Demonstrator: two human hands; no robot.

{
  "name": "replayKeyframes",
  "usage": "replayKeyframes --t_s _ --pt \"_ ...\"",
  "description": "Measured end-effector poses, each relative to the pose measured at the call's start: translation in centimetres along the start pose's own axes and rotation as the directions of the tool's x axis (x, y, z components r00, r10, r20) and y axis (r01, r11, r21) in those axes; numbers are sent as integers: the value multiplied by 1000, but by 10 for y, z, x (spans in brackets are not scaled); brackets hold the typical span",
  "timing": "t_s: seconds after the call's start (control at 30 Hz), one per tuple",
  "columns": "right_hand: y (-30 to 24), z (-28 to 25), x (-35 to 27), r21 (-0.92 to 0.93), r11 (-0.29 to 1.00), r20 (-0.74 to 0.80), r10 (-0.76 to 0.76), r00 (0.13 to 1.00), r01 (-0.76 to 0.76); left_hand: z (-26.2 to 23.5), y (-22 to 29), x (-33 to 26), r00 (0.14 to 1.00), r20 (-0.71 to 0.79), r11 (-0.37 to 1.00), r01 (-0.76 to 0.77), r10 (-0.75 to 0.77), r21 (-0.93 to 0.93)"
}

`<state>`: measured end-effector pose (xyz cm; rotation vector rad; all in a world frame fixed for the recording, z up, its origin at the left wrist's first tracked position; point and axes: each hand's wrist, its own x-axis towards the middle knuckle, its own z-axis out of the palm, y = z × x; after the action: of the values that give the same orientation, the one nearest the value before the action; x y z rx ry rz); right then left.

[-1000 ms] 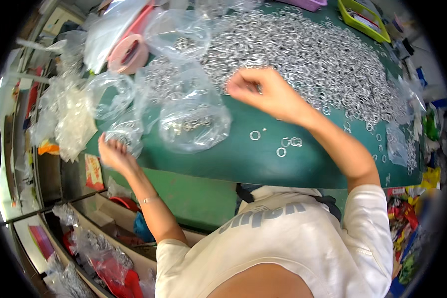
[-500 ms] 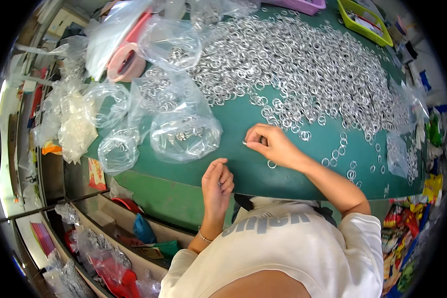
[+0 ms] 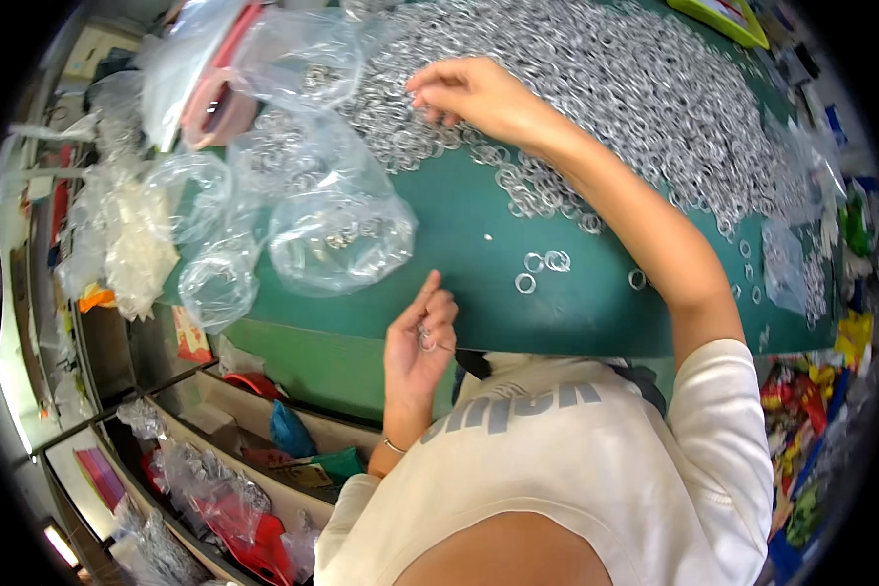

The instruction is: The person picks up small metal rings from a pile on a table and places them into plastic bags by hand.

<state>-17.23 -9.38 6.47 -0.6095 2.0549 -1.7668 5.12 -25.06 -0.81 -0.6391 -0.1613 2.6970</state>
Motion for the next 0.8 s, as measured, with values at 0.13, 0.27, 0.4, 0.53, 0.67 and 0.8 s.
replayKeyframes --t_s 0.13,0.27,0.4,0.53,0.67,0.8 --pt "8 -13 -109 -465 885 118 42 992 18 34 -20 5 952 -266 968 -90 153 235" --pt "27 18 -171 -632 764 85 -102 991 132 24 -24 13 958 -262 915 1 114 403" --pt "53 38 -185 -757 630 68 -187 980 172 7 -28 17 964 -201 857 -50 176 512" --pt "60 38 -179 -573 811 -160 -251 955 118 23 -38 17 903 -230 706 -105 363 700" --pt "25 26 -119 -90 964 -65 244 968 -249 18 -33 16 909 -71 510 -163 410 845" --pt "-4 30 9 -49 999 -22 1 1000 -2 27 -36 15 921 -108 619 -161 374 769"
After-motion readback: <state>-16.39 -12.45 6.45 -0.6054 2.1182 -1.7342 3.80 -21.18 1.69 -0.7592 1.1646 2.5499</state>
